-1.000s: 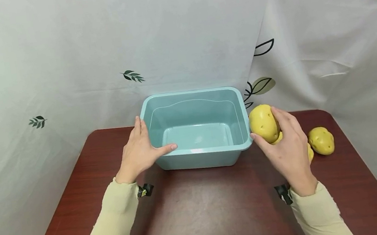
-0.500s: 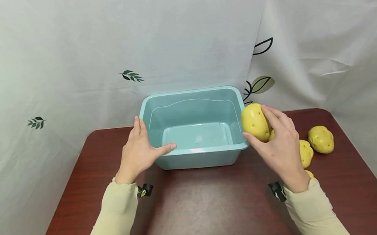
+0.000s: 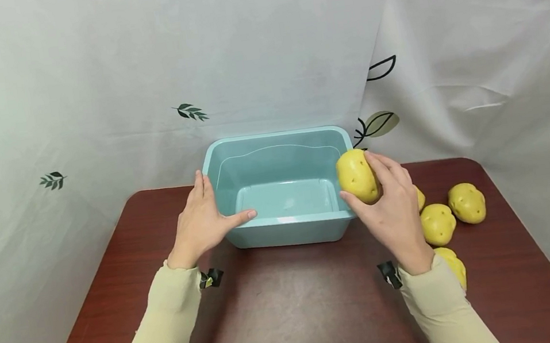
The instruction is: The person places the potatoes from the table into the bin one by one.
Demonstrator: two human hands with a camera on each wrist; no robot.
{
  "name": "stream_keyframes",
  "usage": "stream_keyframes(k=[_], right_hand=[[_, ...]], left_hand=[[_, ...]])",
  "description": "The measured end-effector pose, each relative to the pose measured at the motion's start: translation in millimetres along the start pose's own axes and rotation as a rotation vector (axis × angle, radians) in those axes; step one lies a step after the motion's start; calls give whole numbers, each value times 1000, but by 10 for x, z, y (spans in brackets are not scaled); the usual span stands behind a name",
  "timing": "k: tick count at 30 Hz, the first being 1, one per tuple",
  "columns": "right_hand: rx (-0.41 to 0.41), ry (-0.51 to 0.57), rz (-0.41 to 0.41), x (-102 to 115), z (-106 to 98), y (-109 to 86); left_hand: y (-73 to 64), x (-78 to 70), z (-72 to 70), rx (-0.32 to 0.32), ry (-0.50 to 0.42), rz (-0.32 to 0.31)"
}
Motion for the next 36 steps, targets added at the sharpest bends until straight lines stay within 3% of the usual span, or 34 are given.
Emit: stream_keyframes(k=[36], right_hand=[[120, 58, -55, 12, 386, 66]], left_hand=[[0, -5, 9, 7, -4, -11]])
Point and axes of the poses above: each hand's wrist, its own y-axis towards the middle knuckle, its own z-axis out of the palm, x = y × z, the point moved 6 cm from there along y, towards the middle knuckle, and after that the axes turned 13 degrees about -z, right-handed, at the moved point
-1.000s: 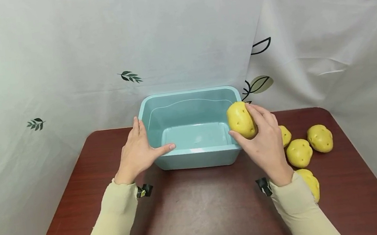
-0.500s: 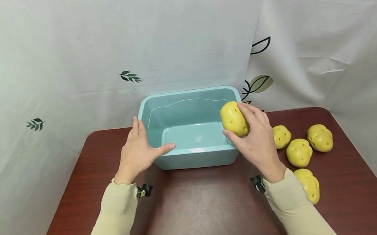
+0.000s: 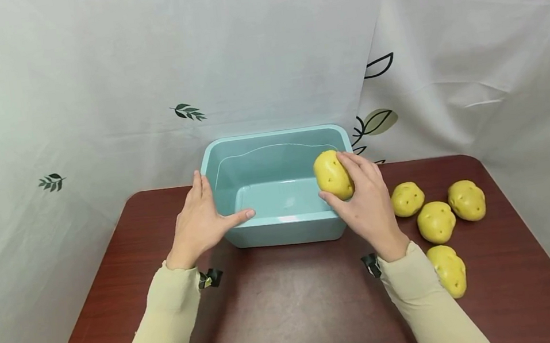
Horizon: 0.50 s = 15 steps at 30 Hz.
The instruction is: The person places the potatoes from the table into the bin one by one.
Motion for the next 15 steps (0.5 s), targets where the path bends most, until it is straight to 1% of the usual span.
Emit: stream_keyframes(k=[5, 11, 15], right_hand=[[26, 0, -10, 18, 32, 32], [78, 9, -21, 37, 90, 52], [95, 12, -24, 39, 121, 63]], left_hand=[[1, 7, -2, 3, -2, -3], [4, 7, 4, 3, -4, 0], [6, 11, 9, 0, -4, 1]])
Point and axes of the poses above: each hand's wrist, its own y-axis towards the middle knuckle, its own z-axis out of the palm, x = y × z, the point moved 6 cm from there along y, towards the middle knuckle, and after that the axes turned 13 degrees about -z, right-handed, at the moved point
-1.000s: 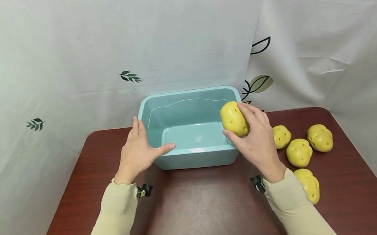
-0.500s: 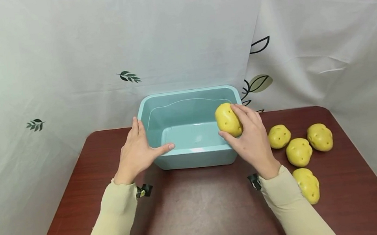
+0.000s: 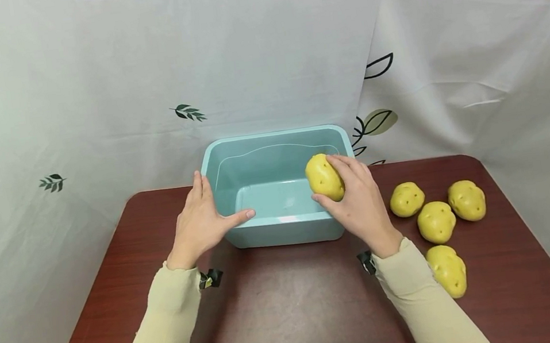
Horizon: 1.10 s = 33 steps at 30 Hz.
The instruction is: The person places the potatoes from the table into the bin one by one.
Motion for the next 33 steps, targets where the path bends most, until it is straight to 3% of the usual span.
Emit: stream_keyframes(k=[14, 27, 33], right_hand=[[50, 2, 8, -23, 50, -14], [-45, -2, -19, -13, -44, -42], [-62, -25, 10, -36, -114, -94]], left_hand=[[-3, -11, 13, -4, -3, 4], [3, -22, 4, -10, 2, 4], [-4, -15, 5, -14, -5, 2]])
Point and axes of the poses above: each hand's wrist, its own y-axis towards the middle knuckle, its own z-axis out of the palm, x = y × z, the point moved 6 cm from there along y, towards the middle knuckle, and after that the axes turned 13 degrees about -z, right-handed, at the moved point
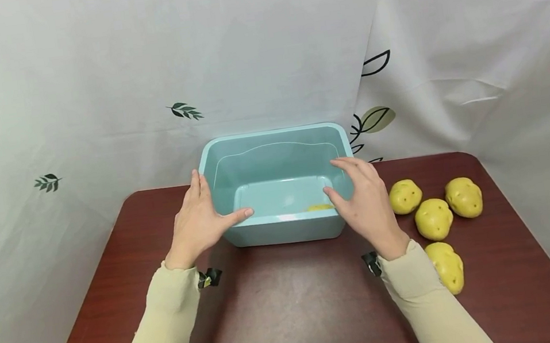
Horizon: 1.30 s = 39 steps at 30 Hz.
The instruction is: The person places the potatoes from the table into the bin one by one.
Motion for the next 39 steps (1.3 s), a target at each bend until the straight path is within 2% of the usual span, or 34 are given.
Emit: stream_keyframes(k=[8, 23, 39], right_hand=[[-6, 6, 31, -38, -97, -64], [-64, -44, 4, -101, -276, -203], [-56, -73, 103, -197, -393, -350]], left_hand=[[-15, 6, -10, -5, -27, -3], [-6, 8, -3, 25, -28, -19], [-14, 18, -14, 17, -43, -10]])
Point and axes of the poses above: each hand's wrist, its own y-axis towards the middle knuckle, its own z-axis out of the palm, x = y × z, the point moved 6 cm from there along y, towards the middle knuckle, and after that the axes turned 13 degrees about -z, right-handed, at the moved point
